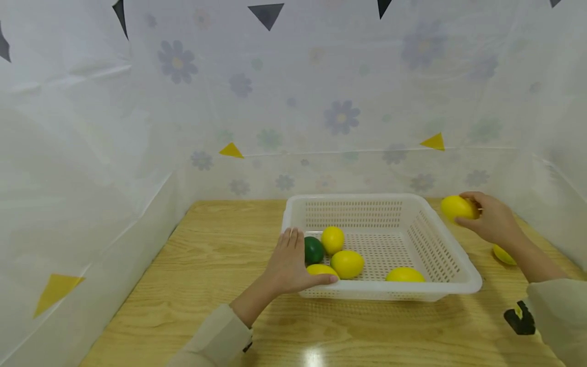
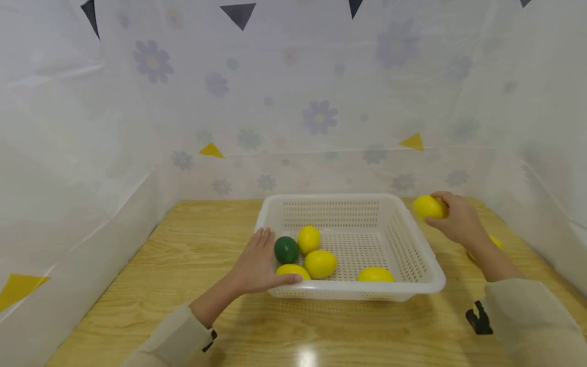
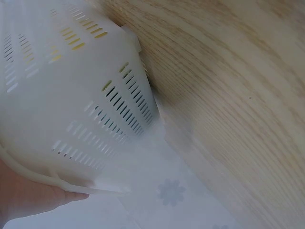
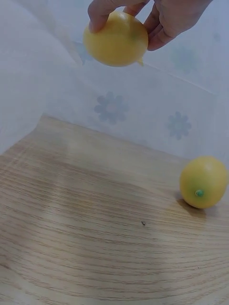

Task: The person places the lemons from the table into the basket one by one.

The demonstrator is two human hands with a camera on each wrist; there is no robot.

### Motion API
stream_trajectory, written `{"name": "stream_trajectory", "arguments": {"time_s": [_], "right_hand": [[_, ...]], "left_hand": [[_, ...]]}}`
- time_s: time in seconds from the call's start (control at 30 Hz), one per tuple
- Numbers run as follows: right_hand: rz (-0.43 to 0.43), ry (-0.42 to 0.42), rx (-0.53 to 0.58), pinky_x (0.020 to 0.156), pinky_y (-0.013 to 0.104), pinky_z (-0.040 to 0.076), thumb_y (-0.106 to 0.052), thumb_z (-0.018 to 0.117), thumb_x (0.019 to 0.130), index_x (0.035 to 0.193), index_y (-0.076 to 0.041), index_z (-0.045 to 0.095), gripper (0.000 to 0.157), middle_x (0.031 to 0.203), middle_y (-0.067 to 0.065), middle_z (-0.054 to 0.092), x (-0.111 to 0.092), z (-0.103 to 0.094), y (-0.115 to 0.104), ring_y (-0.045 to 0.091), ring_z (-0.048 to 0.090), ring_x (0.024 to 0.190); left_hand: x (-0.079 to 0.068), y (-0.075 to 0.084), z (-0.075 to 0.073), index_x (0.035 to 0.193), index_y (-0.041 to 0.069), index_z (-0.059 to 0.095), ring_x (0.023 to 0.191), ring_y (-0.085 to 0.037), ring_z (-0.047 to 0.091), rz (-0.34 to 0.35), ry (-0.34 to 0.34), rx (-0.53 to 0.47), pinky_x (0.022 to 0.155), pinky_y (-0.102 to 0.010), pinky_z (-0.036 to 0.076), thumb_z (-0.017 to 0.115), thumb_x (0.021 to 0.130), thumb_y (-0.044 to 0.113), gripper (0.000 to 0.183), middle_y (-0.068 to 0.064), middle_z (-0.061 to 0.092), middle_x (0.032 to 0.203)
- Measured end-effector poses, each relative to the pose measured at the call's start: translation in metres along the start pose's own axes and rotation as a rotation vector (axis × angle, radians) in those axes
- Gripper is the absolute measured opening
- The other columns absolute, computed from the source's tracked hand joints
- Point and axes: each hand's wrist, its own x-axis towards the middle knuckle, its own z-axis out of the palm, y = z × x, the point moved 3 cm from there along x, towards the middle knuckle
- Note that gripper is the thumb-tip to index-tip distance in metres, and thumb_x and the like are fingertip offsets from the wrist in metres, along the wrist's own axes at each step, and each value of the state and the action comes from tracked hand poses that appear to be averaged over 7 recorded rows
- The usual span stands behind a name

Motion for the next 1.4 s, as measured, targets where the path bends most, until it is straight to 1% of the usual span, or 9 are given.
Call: {"name": "stream_trajectory", "arguments": {"time_s": [0.4, 0.53, 0.7, 0.73, 0.9, 0.97, 1.07, 1.17, 1.4], "right_hand": [[-0.052, 0.013, 0.013, 0.069, 0.055, 0.047, -0.015, 0.067, 0.081, 0.123, 0.013, 0.042, 0.056, 0.113, 0.035, 0.049, 0.003, 0.001, -0.017, 0.047, 0.052, 0.090], [-0.090, 0.016, 0.045, 0.064, 0.046, 0.050, -0.013, 0.068, 0.079, 0.122, 0.012, 0.043, 0.055, 0.111, 0.034, 0.050, 0.003, 0.004, -0.026, 0.046, 0.053, 0.088], [-0.162, 0.036, 0.045, 0.062, 0.041, 0.051, -0.010, 0.070, 0.076, 0.119, 0.012, 0.046, 0.053, 0.106, 0.032, 0.054, 0.003, 0.010, -0.036, 0.041, 0.056, 0.085], [-0.176, 0.040, 0.044, 0.063, 0.043, 0.050, -0.009, 0.071, 0.076, 0.118, 0.012, 0.047, 0.053, 0.106, 0.032, 0.055, 0.003, 0.011, -0.038, 0.041, 0.056, 0.084], [-0.211, 0.046, 0.042, 0.062, 0.032, 0.050, -0.008, 0.072, 0.074, 0.115, 0.011, 0.049, 0.051, 0.102, 0.029, 0.057, 0.004, 0.016, -0.044, 0.036, 0.057, 0.081], [-0.214, 0.041, 0.050, 0.063, 0.033, 0.050, -0.008, 0.072, 0.073, 0.115, 0.011, 0.050, 0.051, 0.102, 0.029, 0.058, 0.004, 0.017, -0.046, 0.036, 0.057, 0.081], [-0.218, 0.021, 0.060, 0.066, 0.044, 0.050, -0.008, 0.072, 0.074, 0.116, 0.011, 0.049, 0.051, 0.104, 0.029, 0.057, 0.005, 0.020, -0.050, 0.036, 0.057, 0.083], [-0.215, 0.003, 0.066, 0.069, 0.048, 0.050, -0.008, 0.071, 0.075, 0.116, 0.011, 0.049, 0.051, 0.105, 0.029, 0.056, 0.004, 0.021, -0.053, 0.036, 0.057, 0.084], [-0.228, -0.027, 0.080, 0.069, 0.044, 0.052, -0.007, 0.071, 0.074, 0.115, 0.010, 0.051, 0.049, 0.105, 0.026, 0.058, 0.003, 0.027, -0.061, 0.034, 0.058, 0.085]], "left_hand": [[-0.001, 0.000, 0.000, 0.143, -0.002, 0.012, 0.140, -0.032, 0.005, -0.017, -0.016, -0.008, 0.115, -0.043, 0.009, 0.047, 0.069, 0.077, 0.114, -0.021, 0.009, 0.150], [-0.001, -0.001, 0.000, 0.143, -0.002, 0.012, 0.140, -0.032, 0.004, -0.021, -0.018, -0.009, 0.115, -0.043, 0.008, 0.047, 0.070, 0.077, 0.114, -0.020, 0.008, 0.150], [0.000, -0.001, 0.000, 0.143, -0.002, 0.012, 0.141, -0.031, 0.004, -0.025, -0.019, -0.009, 0.115, -0.043, 0.008, 0.047, 0.069, 0.077, 0.114, -0.020, 0.008, 0.150], [0.000, -0.001, 0.000, 0.143, -0.002, 0.012, 0.141, -0.031, 0.005, -0.026, -0.021, -0.008, 0.115, -0.043, 0.008, 0.047, 0.069, 0.077, 0.114, -0.020, 0.008, 0.150], [-0.001, 0.000, 0.000, 0.143, -0.002, 0.013, 0.140, -0.032, 0.005, -0.027, -0.021, -0.010, 0.115, -0.043, 0.009, 0.047, 0.069, 0.078, 0.114, -0.020, 0.009, 0.150], [-0.001, 0.000, 0.000, 0.143, -0.002, 0.014, 0.140, -0.032, 0.005, -0.027, -0.022, -0.012, 0.115, -0.043, 0.009, 0.047, 0.069, 0.077, 0.114, -0.019, 0.009, 0.150], [-0.001, 0.000, -0.001, 0.143, -0.002, 0.014, 0.140, -0.032, 0.005, -0.025, -0.022, -0.012, 0.115, -0.044, 0.009, 0.047, 0.070, 0.077, 0.113, -0.020, 0.009, 0.150], [-0.001, 0.000, -0.001, 0.143, -0.002, 0.013, 0.140, -0.032, 0.005, -0.024, -0.021, -0.016, 0.115, -0.044, 0.009, 0.048, 0.070, 0.076, 0.113, -0.020, 0.010, 0.150], [-0.001, 0.000, -0.001, 0.143, -0.002, 0.014, 0.140, -0.033, 0.007, -0.017, -0.013, -0.012, 0.115, -0.044, 0.010, 0.047, 0.069, 0.077, 0.113, -0.021, 0.010, 0.150]]}}
